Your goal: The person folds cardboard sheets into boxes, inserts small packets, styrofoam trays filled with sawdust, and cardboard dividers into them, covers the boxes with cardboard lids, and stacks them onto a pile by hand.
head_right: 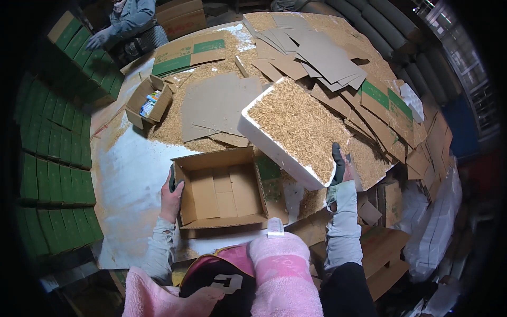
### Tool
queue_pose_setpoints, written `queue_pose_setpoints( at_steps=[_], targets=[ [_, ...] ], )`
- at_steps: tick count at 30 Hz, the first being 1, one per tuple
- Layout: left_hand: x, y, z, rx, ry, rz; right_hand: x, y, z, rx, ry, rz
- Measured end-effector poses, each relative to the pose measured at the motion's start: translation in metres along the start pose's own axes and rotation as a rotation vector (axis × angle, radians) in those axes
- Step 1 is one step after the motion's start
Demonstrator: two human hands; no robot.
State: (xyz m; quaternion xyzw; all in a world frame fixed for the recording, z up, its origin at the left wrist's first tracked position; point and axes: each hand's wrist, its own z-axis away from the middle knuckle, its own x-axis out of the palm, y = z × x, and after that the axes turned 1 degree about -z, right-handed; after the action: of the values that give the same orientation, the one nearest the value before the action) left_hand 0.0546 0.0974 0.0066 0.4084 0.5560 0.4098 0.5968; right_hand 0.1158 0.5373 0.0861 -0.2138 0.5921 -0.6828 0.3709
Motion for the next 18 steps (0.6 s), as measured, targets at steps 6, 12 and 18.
queue_pose_setpoints(
  at_steps=[6, 12, 18],
  targets=[
    [0.056, -0.002, -0.047, 0.971, -0.001, -0.9, 0.087, 0.037, 0.019, -0.074, -0.487, -0.439],
    [0.029, -0.011, -0.028, 0.026, -0.252, 0.556, 0.092, 0.021, 0.057, 0.023, -0.498, 0.026],
    [0.047, 0.003, -0.015, 0.346, -0.022, -0.349, 0.053, 0.106, 0.033, 0.152, -0.332, 0.198]
  ],
)
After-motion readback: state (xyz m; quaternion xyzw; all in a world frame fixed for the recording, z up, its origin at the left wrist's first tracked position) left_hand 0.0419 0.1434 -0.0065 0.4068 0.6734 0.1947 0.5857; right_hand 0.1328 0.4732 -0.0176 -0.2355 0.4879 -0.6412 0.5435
